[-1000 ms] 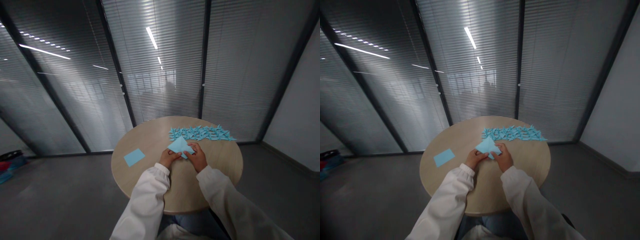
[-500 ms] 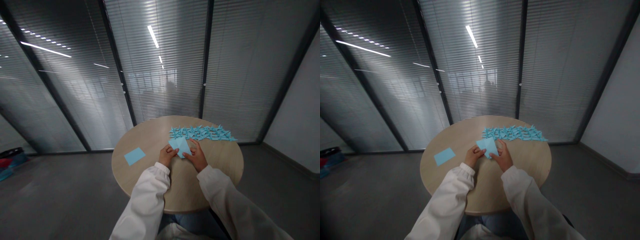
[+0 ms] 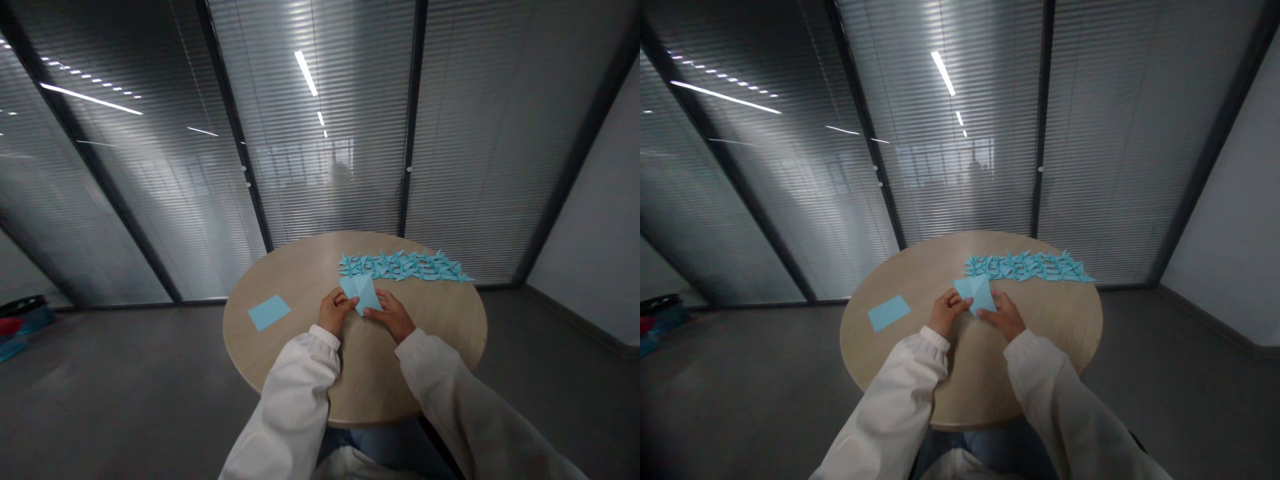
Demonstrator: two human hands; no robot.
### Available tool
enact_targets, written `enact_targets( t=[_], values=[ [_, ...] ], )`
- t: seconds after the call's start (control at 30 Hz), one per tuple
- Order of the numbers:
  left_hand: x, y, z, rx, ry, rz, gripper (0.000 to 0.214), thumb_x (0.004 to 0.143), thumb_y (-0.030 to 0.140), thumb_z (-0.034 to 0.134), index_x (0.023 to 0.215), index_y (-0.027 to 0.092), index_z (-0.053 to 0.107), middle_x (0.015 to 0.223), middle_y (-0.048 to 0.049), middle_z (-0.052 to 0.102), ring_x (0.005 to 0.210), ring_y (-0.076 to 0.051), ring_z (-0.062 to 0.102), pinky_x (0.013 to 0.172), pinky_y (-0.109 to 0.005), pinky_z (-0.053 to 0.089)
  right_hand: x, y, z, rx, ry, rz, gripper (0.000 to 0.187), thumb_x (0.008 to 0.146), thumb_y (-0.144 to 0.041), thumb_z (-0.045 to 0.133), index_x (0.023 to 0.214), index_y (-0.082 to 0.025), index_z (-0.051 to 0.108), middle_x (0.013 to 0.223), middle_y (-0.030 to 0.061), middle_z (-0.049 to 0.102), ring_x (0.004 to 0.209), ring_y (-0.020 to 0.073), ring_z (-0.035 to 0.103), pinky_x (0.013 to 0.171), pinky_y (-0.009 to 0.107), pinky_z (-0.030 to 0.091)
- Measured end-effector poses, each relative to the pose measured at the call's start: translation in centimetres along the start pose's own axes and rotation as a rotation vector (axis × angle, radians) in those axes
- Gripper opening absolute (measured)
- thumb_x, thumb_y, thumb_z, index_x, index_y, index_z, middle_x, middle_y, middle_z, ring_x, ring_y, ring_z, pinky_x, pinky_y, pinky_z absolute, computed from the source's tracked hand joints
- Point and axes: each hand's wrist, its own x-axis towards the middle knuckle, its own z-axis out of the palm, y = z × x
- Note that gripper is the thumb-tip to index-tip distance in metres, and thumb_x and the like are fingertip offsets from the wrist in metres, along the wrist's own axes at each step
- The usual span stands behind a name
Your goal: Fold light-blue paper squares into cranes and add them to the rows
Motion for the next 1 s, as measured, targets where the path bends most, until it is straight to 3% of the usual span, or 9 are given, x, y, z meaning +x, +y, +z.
enact_targets(
  t=[0.17,0.5,0.8,1.0],
  values=[
    [-0.10,0.13,0.26,-0.006,-0.015,-0.003,0.031,0.051,0.026,0.072,0.076,0.013,0.060,0.065,-0.0006,0.064,0.060,-0.013,0.057,0.063,-0.025,0.044,0.01,0.28,-0.36,-0.098,-0.062,0.017,0.046,0.052,-0.037,0.071,0.090,-0.012,0.063,0.085,0.0060,0.066,0.078,0.0227,0.060,0.070,0.032,0.047],
    [-0.18,0.00,0.32,0.049,-0.034,0.018,0.026,0.053,0.026,0.071,0.072,0.013,0.059,0.061,0.0014,0.061,0.058,-0.010,0.055,0.059,-0.021,0.042,0.05,-0.03,-0.70,-0.212,0.014,-0.064,0.041,0.054,-0.039,0.070,0.085,-0.012,0.066,0.077,0.0043,0.067,0.073,0.0228,0.061,0.068,0.034,0.047],
    [-0.12,-0.19,0.40,0.068,-0.043,0.031,0.030,0.051,0.027,0.071,0.076,0.013,0.061,0.065,-0.0014,0.063,0.060,-0.012,0.056,0.060,-0.022,0.044,-0.13,-0.56,-0.17,-0.057,0.003,-0.086,0.049,0.049,-0.031,0.074,0.094,-0.015,0.061,0.085,0.0056,0.067,0.075,0.0218,0.062,0.072,0.036,0.050],
    [0.03,-0.29,0.18,0.009,0.020,-0.015,0.030,0.052,0.031,0.071,0.074,0.012,0.062,0.066,-0.0028,0.064,0.061,-0.012,0.057,0.059,-0.023,0.045,-0.29,-0.60,-0.11,-0.052,-0.024,-0.076,0.047,0.051,-0.028,0.074,0.094,-0.015,0.060,0.085,0.0051,0.067,0.075,0.0206,0.062,0.072,0.037,0.050]
  ],
)
